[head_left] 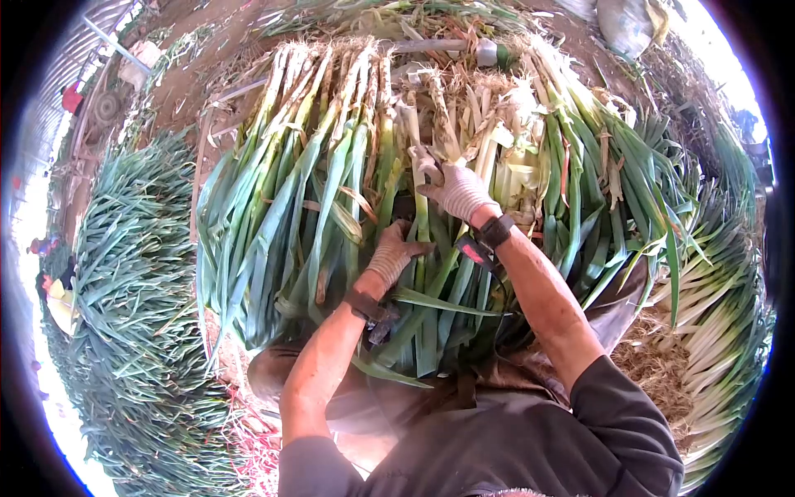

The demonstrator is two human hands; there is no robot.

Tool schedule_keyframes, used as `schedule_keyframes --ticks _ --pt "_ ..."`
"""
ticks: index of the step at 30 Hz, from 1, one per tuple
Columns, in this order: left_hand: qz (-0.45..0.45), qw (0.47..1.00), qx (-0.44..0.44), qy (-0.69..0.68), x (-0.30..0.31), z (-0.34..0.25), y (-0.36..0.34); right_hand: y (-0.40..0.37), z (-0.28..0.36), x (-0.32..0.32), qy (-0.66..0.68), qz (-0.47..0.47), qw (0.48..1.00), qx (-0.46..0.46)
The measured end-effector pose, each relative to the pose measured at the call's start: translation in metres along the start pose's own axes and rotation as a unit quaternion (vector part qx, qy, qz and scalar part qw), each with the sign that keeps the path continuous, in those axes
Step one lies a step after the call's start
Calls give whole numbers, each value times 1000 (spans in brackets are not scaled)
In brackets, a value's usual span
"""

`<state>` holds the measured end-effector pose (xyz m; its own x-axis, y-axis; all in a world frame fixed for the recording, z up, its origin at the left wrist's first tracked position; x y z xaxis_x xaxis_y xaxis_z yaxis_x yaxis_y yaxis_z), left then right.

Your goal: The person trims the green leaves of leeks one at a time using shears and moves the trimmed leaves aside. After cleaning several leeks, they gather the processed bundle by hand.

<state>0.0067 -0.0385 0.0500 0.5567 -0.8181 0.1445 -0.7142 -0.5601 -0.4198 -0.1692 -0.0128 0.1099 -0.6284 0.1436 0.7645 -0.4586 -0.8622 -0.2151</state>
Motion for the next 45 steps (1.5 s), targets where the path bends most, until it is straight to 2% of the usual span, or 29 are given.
schedule_keyframes --ticks 3,7,11,14,18,19,20,22,23,24,26,28,29,30,33,34,35,36,37,38,39,40,42,43,45 --pt "2 1000 11 1 2 -7 -5 24 -13 2 8 -17 999 -44" --pt "-8 999 15 28 2 -8 -3 36 -25 2 24 -37 998 -52" --pt "15 1000 13 -22 0 -3 -1 39 -18 -2 -8 -25 1000 14" --pt "28 1000 10 -3 0 0 -1 42 -31 8 64 -37 996 -52" --pt "42 999 -5 -29 -3 2 1 39 -19 10 43 6 999 0" --pt "42 999 -14 -24 -3 3 3 38 -20 17 77 -38 996 12" --pt "43 999 -25 -18 -3 3 4 39 -28 15 70 -17 997 -38" --pt "55 997 -34 -47 -10 7 10 34 -18 15 61 -24 996 58" --pt "61 996 -39 -61 -13 10 12 33 -27 15 77 -4 997 22" --pt "85 996 -17 -29 -18 9 10 28 -26 20 92 19 996 -13" --pt "134 990 26 36 -27 1 7 16 -24 39 93 -18 995 -35" --pt "161 979 -89 83 -60 4 8 -4 -27 45 131 -4 989 -68" --pt "156 956 -77 238 -77 2 6 -16 -22 49 165 -54 984 -24" --pt "145 909 -63 386 -88 -3 3 -23 -18 48 180 -78 980 26" --pt "184 822 16 539 -94 -41 -16 -45 -8 26 120 17 993 1" --pt "140 817 6 559 -83 -60 -15 -47 -15 15 104 29 994 -8" --pt "95 811 -4 578 -64 -78 -13 -50 -19 20 142 -70 986 50" --pt "46 803 -12 594 -45 -93 -12 -52 -20 26 199 -63 977 32" --pt "-79 796 -55 597 -18 -94 -3 -54 -15 29 179 -33 983 15" --pt "-192 763 -127 604 3 -88 10 -57 -10 28 160 -2 987 -4" --pt "-196 743 -97 632 15 -77 26 -59 -4 16 134 38 990 31" --pt "-200 724 -67 656 24 -72 38 -66 4 12 146 82 986 12" --pt "-203 695 -4 689 26 -62 62 -73 10 12 183 23 982 43" --pt "-211 671 -5 711 26 -54 70 -72 10 14 201 7 979 42" --pt "-227 672 27 704 30 -29 98 -72 4 9 190 37 981 18"
Point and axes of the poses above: each hand's wrist, its own y-axis towards the middle knuckle, its own x-axis out of the back of the hand, z = x × y, the point moved 7 cm from there along y, towards the middle knuckle, and after that the axes turned 5 degrees about y, right-handed, at the moved point
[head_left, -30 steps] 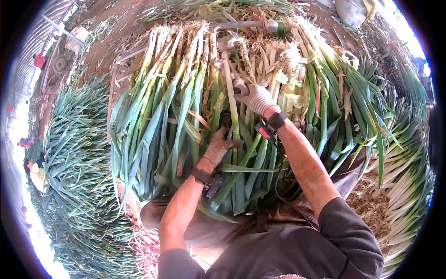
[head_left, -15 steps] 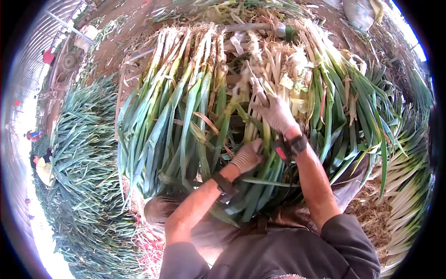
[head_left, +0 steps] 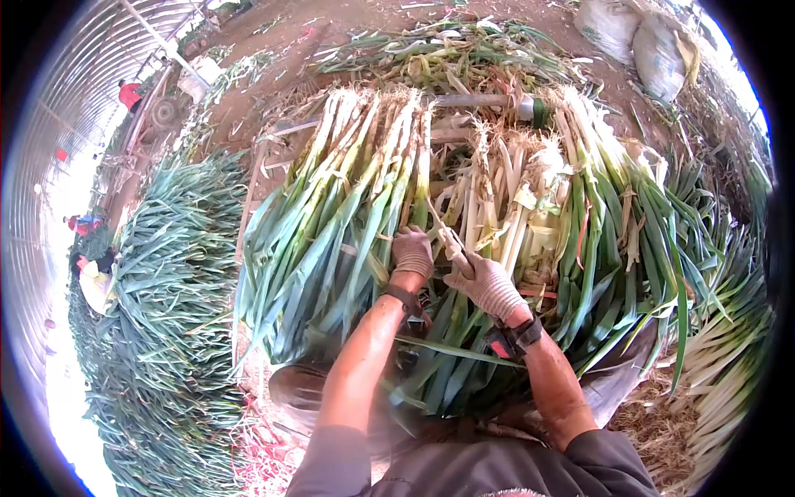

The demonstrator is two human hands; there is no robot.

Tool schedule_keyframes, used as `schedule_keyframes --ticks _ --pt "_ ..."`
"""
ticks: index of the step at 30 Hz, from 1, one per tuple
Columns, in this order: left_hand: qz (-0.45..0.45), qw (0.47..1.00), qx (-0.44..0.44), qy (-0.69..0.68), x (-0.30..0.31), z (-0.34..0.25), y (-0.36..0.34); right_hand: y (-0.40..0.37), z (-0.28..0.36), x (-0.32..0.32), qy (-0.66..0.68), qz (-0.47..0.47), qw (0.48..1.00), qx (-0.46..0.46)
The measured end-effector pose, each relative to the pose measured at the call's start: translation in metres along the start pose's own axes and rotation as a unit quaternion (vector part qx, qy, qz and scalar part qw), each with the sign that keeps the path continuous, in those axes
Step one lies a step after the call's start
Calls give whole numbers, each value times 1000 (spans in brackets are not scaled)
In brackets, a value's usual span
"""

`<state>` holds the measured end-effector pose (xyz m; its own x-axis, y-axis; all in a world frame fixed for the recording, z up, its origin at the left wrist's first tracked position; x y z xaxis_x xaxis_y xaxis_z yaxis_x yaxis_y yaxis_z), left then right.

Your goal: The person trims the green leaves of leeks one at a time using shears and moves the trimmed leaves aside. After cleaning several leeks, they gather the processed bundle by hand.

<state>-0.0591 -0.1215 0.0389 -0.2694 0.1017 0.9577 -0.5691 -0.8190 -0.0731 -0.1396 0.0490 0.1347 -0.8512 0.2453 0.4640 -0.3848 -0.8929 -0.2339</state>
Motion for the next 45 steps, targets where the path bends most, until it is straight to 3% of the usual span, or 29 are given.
schedule_keyframes --ticks 2,5,6,7,9,10,11,13,17,18,21,29,32,41,45 --pt "-30 999 20 -34 -2 5 7 -4 -6 3 36 -3 999 17" --pt "-4 987 31 -157 11 24 10 -6 -26 22 67 -32 997 -22" --pt "-10 964 38 -264 6 36 17 -8 -28 29 33 -40 998 -23" --pt "22 918 47 -394 11 44 19 -13 -26 36 38 -38 998 -44" --pt "97 734 20 -672 32 39 0 -24 -12 51 41 -61 996 -44" --pt "138 660 24 -738 37 28 -12 -27 -4 51 74 -82 994 1" --pt "125 716 -1 -687 41 19 -18 -33 -3 48 36 -56 998 -18" --pt "96 811 -48 -575 38 8 -33 -46 1 35 99 -47 994 20" --pt "143 638 10 -756 19 9 -62 -68 -7 32 21 -32 998 -44" --pt "139 697 16 -704 40 15 -70 -73 -9 26 -19 9 999 -49" --pt "150 730 -9 -667 30 19 -78 -93 -11 21 6 -21 1000 -20" --pt "173 676 32 -715 8 28 -89 -93 -10 -4 -50 27 998 -26" --pt "179 591 48 -785 7 26 -93 -74 -5 -5 -66 7 998 -22" --pt "154 669 35 -727 5 33 -91 -7 -2 -7 -111 -19 993 -16" --pt "173 627 42 -758 9 32 -95 25 -1 -8 -121 -29 992 -8"
Point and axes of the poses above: each hand's wrist, its own y-axis towards the middle knuckle, its own x-axis out of the back of the hand, z = x × y, the point moved 7 cm from there along y, towards the middle knuckle, and after that the axes turned 5 degrees about y, right-handed, at the moved point
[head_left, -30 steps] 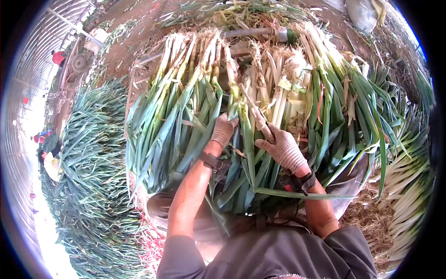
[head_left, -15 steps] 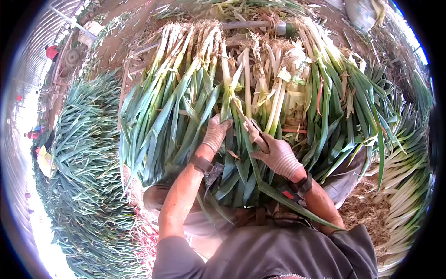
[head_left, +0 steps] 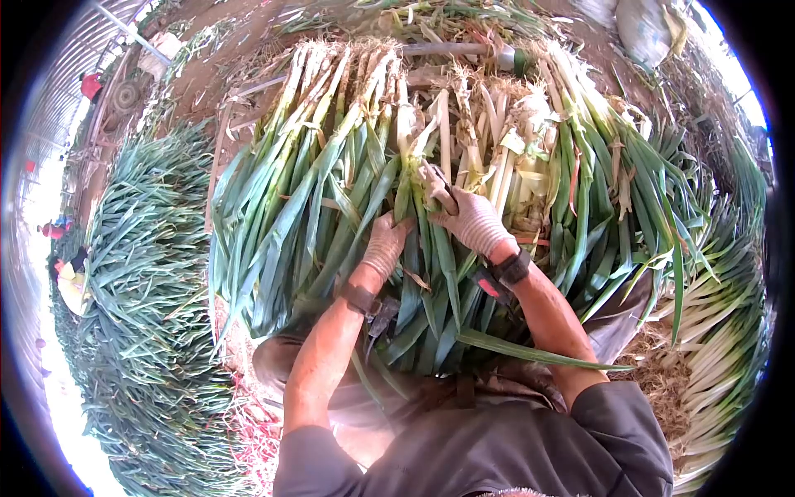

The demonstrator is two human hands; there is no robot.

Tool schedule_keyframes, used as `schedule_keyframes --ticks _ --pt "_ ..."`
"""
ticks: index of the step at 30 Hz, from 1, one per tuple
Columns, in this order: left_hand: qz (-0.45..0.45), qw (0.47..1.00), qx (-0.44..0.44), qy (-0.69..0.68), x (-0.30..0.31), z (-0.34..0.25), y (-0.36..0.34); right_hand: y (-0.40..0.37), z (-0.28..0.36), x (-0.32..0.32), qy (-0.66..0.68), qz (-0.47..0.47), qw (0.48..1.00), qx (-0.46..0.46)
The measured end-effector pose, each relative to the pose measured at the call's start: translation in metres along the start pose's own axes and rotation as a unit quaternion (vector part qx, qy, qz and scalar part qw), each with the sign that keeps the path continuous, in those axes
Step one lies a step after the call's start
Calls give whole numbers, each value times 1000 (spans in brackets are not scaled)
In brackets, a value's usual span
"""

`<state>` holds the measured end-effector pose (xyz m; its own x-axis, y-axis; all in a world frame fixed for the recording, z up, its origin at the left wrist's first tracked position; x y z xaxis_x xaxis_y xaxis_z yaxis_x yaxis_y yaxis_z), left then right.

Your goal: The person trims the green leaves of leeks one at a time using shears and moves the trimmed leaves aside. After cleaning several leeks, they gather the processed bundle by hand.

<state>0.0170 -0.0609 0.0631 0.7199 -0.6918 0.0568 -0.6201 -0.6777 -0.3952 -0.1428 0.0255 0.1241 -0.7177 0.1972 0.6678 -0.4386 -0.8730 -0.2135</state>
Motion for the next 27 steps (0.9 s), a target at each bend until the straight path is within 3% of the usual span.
schedule_keyframes --ticks 9,13,18,21,24,26,27 --pt "26 999 18 -16 -1 4 0 68 -4 -6 7 -33 999 -26" --pt "31 999 29 16 3 6 1 97 -1 -4 31 -70 997 12" --pt "23 999 15 -25 0 8 2 145 -8 -5 3 -75 997 -3" --pt "23 996 34 -78 -3 6 0 169 -14 2 73 -62 995 -25" --pt "23 990 36 -136 -9 -6 -3 172 -23 4 73 -36 997 12" --pt "27 991 34 -125 -9 -6 1 122 -10 12 82 43 995 -28" --pt "31 994 38 -95 -5 0 4 100 -5 14 66 41 997 -3"
Point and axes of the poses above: each hand's wrist, its own y-axis towards the middle knuckle, its own x-axis out of the back of the hand, z = x × y, the point moved 7 cm from there along y, towards the middle knuckle, and after that the axes turned 5 degrees about y, right-handed, at the moved point
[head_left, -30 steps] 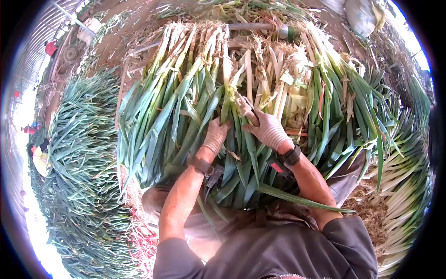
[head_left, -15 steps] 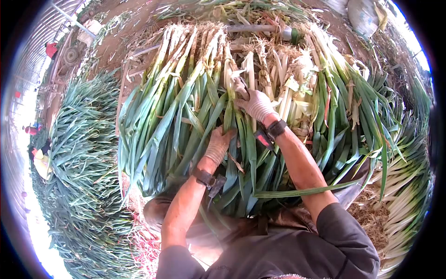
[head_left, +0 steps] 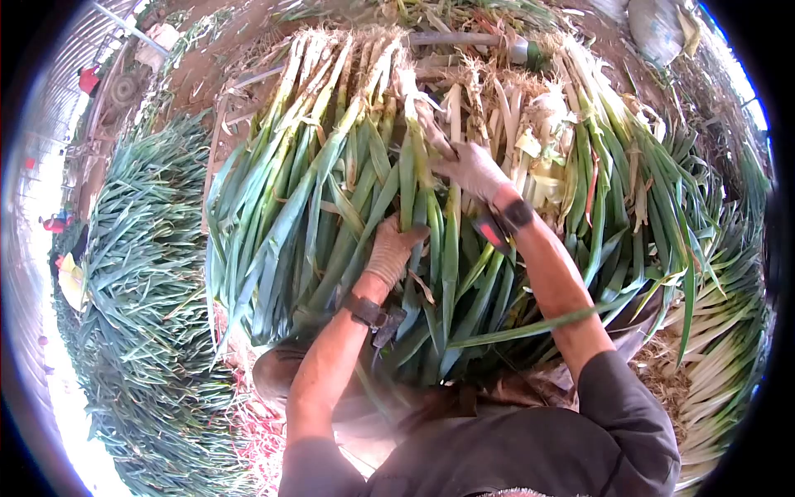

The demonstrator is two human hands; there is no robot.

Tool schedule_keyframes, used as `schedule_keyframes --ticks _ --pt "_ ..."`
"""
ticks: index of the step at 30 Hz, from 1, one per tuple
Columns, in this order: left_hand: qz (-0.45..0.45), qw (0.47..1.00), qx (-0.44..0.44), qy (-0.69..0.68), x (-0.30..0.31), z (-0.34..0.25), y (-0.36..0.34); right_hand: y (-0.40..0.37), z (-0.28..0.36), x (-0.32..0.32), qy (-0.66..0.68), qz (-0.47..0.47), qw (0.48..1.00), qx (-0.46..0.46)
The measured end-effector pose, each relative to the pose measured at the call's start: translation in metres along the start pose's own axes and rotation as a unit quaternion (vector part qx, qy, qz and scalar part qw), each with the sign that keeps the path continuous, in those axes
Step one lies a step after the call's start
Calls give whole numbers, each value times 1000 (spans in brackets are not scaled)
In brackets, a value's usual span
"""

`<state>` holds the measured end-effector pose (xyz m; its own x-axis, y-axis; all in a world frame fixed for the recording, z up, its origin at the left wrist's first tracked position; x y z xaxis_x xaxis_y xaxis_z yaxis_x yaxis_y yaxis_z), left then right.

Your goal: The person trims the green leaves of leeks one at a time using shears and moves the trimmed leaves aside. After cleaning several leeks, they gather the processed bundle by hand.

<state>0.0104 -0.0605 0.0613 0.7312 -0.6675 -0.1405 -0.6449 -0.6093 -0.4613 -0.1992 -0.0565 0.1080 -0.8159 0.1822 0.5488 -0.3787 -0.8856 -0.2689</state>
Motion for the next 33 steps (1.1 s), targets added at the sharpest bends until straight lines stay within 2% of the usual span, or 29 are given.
schedule_keyframes --ticks 1,2,3,4,5,6,7,9,11,12,15,16,17,18,19,20,21,23,25,26,27,28,29,30,31,32,33 --pt "4 999 7 31 2 4 1 -27 4 -5 28 15 999 3" --pt "0 999 -39 26 -1 -4 -1 -54 5 -7 41 15 999 19" --pt "-8 999 -17 46 -1 -6 -3 -88 19 -2 5 38 999 -34" --pt "-13 999 -16 37 0 -5 -2 -105 -3 -14 50 2 998 35" --pt "-17 999 -15 29 2 -1 0 -132 -3 -17 52 9 998 27" --pt "-26 999 -23 28 4 2 3 -160 -5 -18 40 50 996 -67" --pt "-36 998 -32 27 7 5 5 -182 -8 -21 39 31 998 -33" --pt "-48 998 -36 34 9 4 5 -221 -8 -24 68 59 996 -20" --pt "-49 997 -25 52 7 -1 1 -243 -8 -23 44 70 996 -30" --pt "-54 997 -17 55 7 2 2 -245 -8 -21 51 57 997 -25" --pt "-40 996 -72 33 4 5 7 -237 -13 -19 72 27 997 -10" --pt "-73 991 -16 108 8 9 9 -226 -14 -19 80 25 996 -6" --pt "-62 994 -13 88 6 9 4 -213 -15 -19 89 23 996 -1" --pt "-50 994 -37 90 5 12 6 -201 -12 -17 43 17 999 13" --pt "-38 993 -60 93 0 8 4 -190 -6 -13 54 23 998 -23" --pt "-31 984 -92 150 -4 3 -1 -175 -9 -9 29 5 999 -13" --pt "-17 986 -93 134 -14 1 -5 -161 -13 -8 3 -13 1000 -3" --pt "-35 951 -110 286 -22 4 -8 -140 -22 2 0 -43 999 -8" --pt "6 868 -157 471 -53 8 -26 -140 -12 19 43 -69 997 -3" --pt "11 972 38 233 -59 53 -26 -143 -8 22 34 -56 998 -26" --pt "8 977 115 182 -75 98 -36 -147 -5 24 25 -44 997 -50" --pt "-3 973 191 132 -91 141 -47 -154 6 20 8 -38 999 -27" --pt "46 942 148 297 -100 140 -53 -160 15 13 -8 -31 999 -5" --pt "79 882 96 455 -109 138 -60 -156 5 1 -38 30 999 7" --pt "178 779 40 600 -121 104 -77 -162 10 2 26 30 999 -13" --pt "268 642 -16 719 -130 66 -97 -159 7 5 71 -10 997 -1" --pt "308 638 40 705 -121 19 -106 -155 1 6 117 -50 992 13"
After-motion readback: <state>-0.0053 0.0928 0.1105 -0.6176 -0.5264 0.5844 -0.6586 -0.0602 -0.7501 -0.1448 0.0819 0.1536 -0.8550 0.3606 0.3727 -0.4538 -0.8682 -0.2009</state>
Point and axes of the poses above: each hand's wrist, its own y-axis towards the middle knuckle, its own x-axis out of the back of the hand, z = x × y, the point moved 7 cm from there along y, towards the middle knuckle, and after that the axes turned 5 degrees about y, right-handed, at the moved point
